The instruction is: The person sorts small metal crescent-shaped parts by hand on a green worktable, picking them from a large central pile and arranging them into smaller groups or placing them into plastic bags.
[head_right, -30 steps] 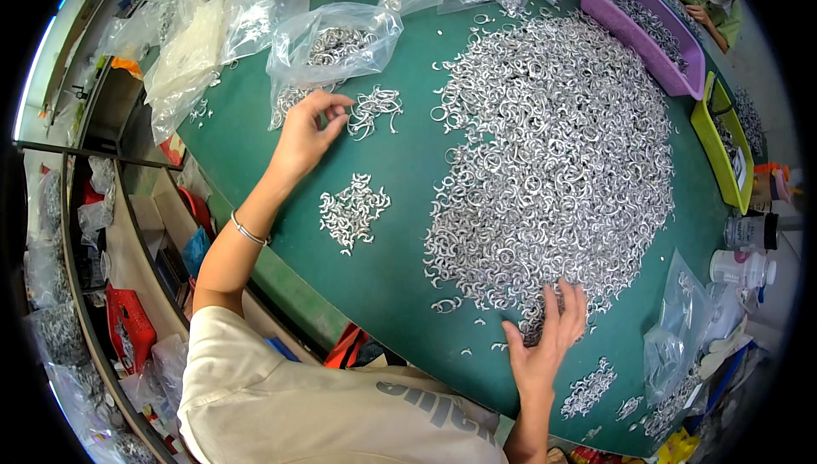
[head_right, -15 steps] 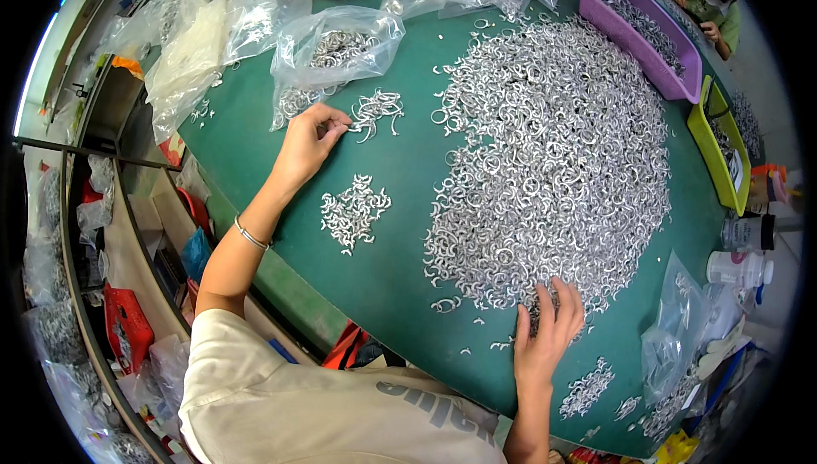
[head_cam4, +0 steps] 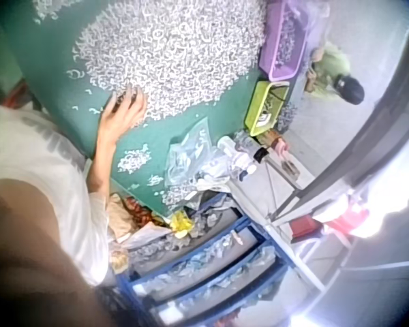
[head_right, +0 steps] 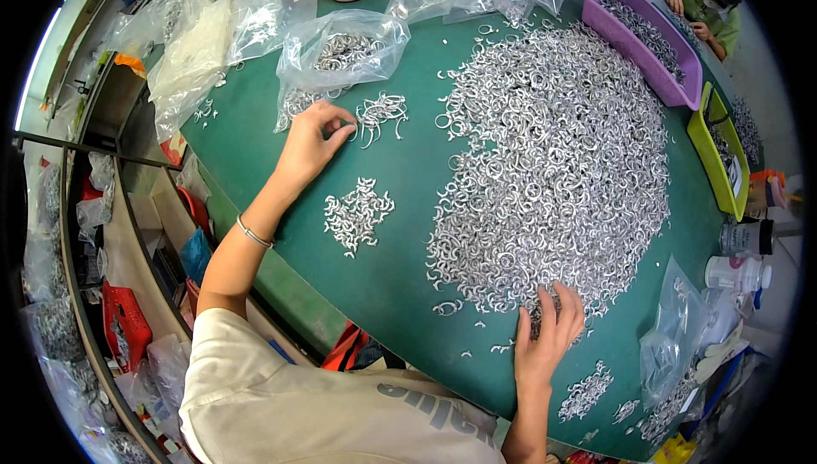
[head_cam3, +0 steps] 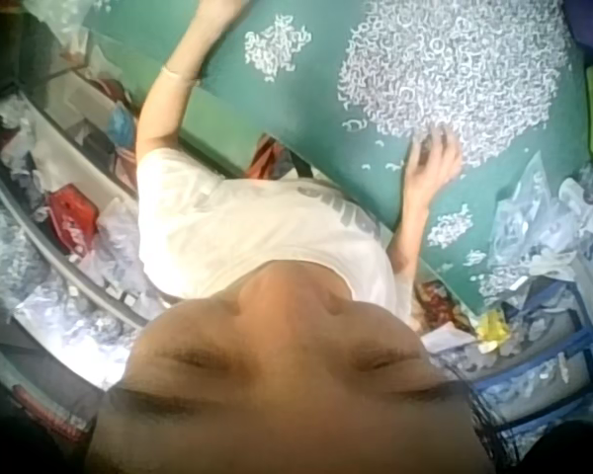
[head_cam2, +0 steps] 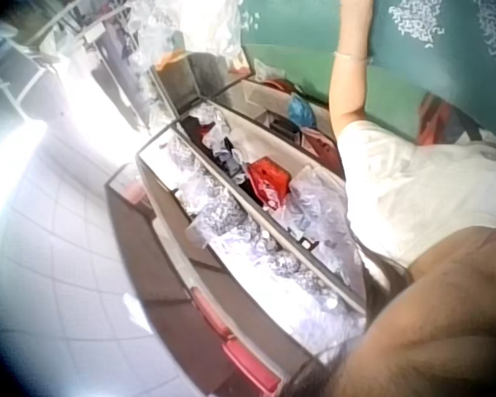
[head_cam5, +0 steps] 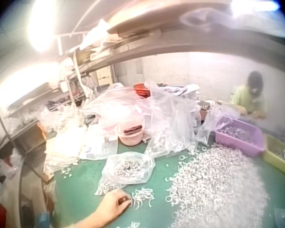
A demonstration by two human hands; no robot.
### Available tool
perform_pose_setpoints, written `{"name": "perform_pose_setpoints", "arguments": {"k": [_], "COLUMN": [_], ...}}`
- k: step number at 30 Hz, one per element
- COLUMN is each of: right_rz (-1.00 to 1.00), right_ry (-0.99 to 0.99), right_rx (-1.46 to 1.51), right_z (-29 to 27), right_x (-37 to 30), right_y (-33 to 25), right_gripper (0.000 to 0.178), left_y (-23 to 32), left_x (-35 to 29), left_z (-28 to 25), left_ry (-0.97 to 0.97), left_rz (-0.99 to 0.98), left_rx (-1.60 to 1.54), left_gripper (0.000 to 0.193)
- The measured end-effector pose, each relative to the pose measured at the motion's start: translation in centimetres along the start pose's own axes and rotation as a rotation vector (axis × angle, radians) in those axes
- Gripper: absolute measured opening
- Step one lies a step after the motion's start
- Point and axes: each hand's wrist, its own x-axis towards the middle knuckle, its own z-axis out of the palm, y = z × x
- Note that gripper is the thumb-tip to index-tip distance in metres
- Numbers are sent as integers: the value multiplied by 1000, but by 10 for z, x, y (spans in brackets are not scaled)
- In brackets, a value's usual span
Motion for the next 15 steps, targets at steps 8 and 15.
{"name": "perform_pose_setpoints", "arguments": {"k": [8, 15], "right_rz": [-15, -9], "right_ry": [3, 7], "right_rx": [-3, -3], "right_z": [2, 3], "right_x": [-1, -1], "right_y": [2, 2], "right_gripper": [36, 36], "left_y": [11, 10], "left_x": [6, 9], "left_z": [14, 16], "left_ry": [12, 1], "left_rz": [220, 316], "left_rx": [201, 275], "left_gripper": [15, 17]}}
